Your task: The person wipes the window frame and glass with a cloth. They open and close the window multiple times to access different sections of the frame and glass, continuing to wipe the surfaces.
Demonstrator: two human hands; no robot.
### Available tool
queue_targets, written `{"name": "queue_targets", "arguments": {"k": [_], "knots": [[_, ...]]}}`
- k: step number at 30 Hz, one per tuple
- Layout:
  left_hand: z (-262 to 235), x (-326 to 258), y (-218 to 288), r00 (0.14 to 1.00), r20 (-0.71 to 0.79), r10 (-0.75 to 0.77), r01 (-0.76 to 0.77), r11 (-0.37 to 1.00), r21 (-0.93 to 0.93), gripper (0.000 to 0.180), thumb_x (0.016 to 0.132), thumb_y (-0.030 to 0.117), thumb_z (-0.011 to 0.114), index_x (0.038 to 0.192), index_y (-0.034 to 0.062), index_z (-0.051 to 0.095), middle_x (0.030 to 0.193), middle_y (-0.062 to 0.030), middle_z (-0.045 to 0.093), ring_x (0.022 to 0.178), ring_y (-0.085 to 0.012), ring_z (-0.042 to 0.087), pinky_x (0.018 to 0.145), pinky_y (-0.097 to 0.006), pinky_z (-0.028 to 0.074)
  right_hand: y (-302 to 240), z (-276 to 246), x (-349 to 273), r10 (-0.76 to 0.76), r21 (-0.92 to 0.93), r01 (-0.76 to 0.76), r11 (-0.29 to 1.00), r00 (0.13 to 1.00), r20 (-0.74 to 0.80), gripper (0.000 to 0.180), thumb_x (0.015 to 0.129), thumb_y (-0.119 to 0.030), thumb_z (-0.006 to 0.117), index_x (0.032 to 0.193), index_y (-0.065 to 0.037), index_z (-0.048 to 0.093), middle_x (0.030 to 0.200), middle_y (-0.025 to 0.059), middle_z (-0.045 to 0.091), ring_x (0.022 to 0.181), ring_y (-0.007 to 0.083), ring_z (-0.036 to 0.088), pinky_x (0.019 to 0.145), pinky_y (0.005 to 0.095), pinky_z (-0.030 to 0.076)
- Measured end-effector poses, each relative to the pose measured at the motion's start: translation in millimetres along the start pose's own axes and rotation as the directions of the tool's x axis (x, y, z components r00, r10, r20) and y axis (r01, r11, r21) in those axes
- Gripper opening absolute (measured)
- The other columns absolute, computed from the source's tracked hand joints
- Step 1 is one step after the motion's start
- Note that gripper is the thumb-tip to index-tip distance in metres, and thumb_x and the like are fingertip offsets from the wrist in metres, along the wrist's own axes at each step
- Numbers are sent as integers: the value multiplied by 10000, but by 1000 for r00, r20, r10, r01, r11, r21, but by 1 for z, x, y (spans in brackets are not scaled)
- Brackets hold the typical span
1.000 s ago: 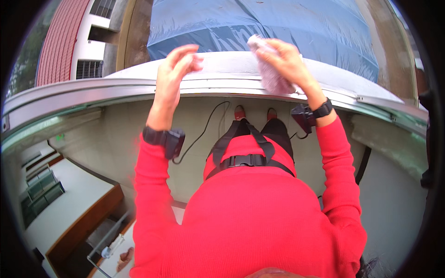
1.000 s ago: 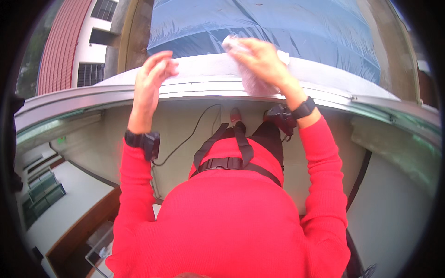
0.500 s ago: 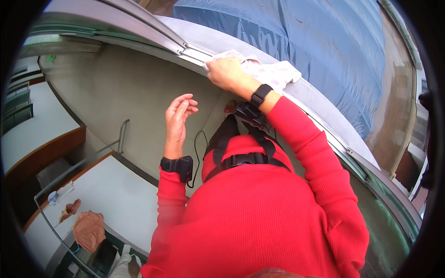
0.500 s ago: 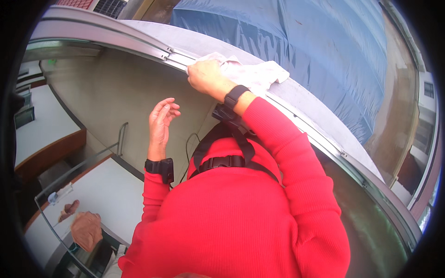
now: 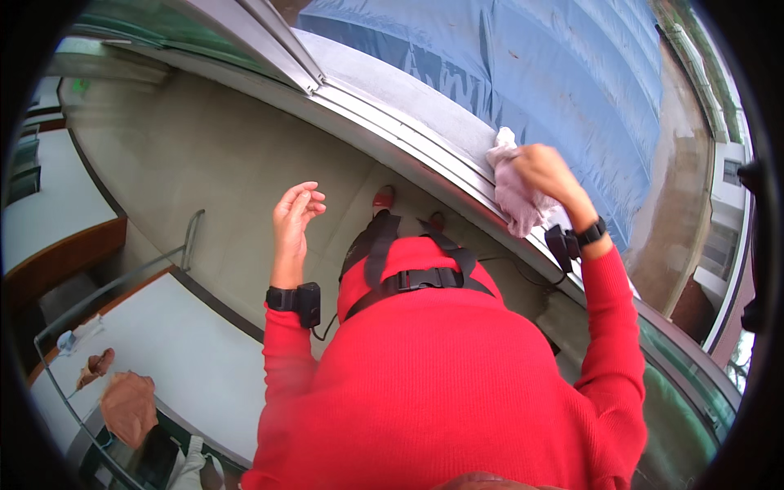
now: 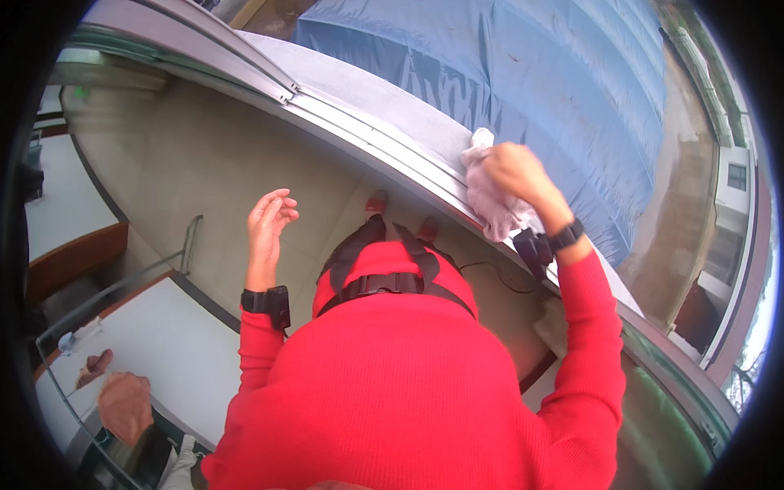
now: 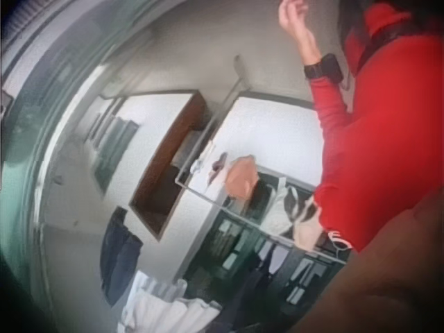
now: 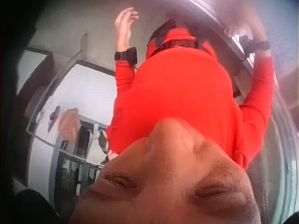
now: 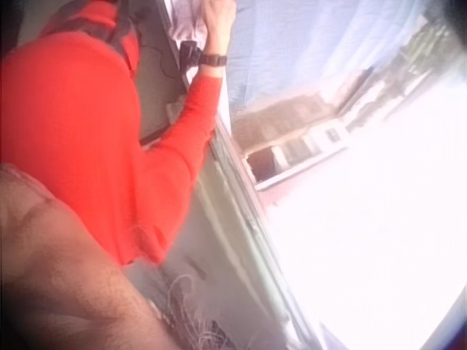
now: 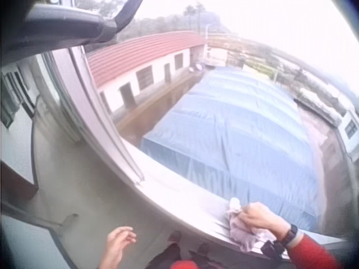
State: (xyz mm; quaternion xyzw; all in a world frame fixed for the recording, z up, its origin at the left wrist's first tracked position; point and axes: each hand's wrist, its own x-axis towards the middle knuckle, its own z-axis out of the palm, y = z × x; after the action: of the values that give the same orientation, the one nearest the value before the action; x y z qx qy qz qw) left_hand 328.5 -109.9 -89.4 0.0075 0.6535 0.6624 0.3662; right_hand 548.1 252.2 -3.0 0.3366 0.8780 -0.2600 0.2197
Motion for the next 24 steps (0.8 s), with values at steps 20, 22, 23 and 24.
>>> {"name": "queue_targets", "arguments": {"k": [20, 22, 23, 24], "knots": [[2, 6, -15, 992, -2, -125, 124, 990, -65, 224, 978, 166, 546, 1114, 7, 625, 907, -78, 656, 759, -138, 615, 755, -293, 527, -140, 63, 118, -492, 20, 533, 846, 793, -358, 289, 789, -300, 682, 969, -75, 658, 823, 172, 679, 812, 351, 659, 719, 444, 501], [-2, 3, -21, 989, -27, -148, 145, 986, -83, 220, 980, 167, 544, 1108, 9, 628, 902, -78, 655, 755, -138, 614, 747, -289, 526, -147, 61, 124, -462, 8, 489, 872, 829, -315, 314, 791, -322, 682, 994, -83, 651, 827, 176, 680, 816, 354, 659, 721, 445, 500], [-4, 2, -24, 986, -35, -161, 157, 983, -96, 217, 980, 166, 544, 1105, 10, 629, 900, -78, 655, 754, -138, 614, 744, -286, 526, -151, 61, 128, -448, -4, 470, 882, 838, -310, 327, 792, -332, 682, 1006, -87, 647, 829, 178, 680, 819, 356, 658, 721, 445, 500], [-5, 1, -26, 980, -57, -190, 184, 978, -102, 215, 981, 165, 543, 1102, 10, 630, 898, -78, 654, 753, -138, 614, 741, -284, 525, -156, 60, 132, -431, 6, 452, 892, 855, -289, 342, 793, -352, 682, 1004, -84, 652, 838, 187, 681, 827, 364, 657, 726, 453, 498]]}}
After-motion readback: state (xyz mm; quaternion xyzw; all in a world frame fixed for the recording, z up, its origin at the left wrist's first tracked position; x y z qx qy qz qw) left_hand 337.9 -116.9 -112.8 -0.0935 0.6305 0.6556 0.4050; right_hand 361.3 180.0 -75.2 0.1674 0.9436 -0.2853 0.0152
